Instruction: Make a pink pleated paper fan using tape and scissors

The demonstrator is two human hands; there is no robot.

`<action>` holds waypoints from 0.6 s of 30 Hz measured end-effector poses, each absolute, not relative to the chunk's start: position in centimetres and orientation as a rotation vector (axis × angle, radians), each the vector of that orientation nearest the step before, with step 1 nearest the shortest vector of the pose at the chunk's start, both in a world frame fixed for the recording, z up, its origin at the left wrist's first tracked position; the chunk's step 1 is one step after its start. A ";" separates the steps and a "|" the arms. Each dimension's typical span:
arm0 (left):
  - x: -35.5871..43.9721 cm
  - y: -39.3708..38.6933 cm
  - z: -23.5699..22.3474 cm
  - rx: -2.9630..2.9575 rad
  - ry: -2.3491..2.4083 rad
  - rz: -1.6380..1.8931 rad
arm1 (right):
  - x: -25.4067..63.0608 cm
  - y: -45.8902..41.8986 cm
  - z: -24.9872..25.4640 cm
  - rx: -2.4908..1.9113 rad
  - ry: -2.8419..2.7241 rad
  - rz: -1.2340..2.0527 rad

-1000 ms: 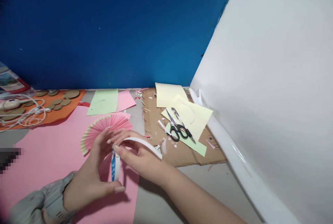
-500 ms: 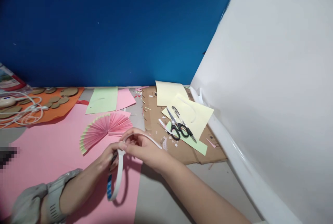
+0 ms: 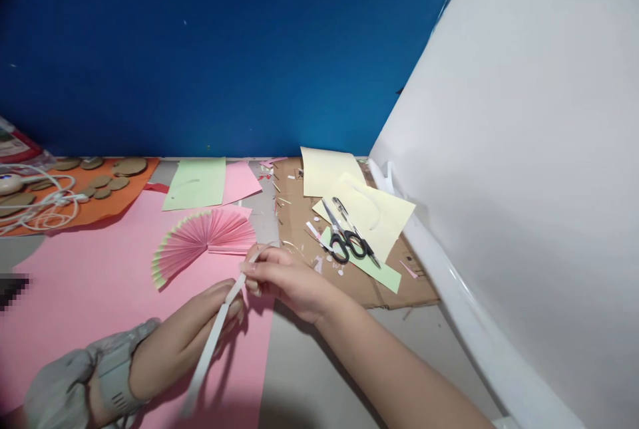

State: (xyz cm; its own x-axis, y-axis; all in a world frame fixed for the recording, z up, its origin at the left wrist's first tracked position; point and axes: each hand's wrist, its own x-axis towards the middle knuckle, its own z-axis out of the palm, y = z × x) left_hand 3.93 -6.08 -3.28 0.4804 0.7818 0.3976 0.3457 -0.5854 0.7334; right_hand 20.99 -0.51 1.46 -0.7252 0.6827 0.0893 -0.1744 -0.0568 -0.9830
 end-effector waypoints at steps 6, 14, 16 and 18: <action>3.8 -6.9 -2.1 2.093 0.990 0.891 | 21.8 -1.2 3.2 -0.671 -1.751 1.577; 3.9 -6.7 -1.9 2.085 1.011 0.972 | 21.9 -1.7 3.8 -0.772 -1.759 1.481; 3.9 -6.6 -2.1 2.069 0.994 0.997 | 21.9 -1.7 3.7 -0.793 -1.732 1.483; 3.9 -6.5 -2.1 2.051 0.979 1.008 | 21.9 -1.8 3.7 -0.807 -1.707 1.484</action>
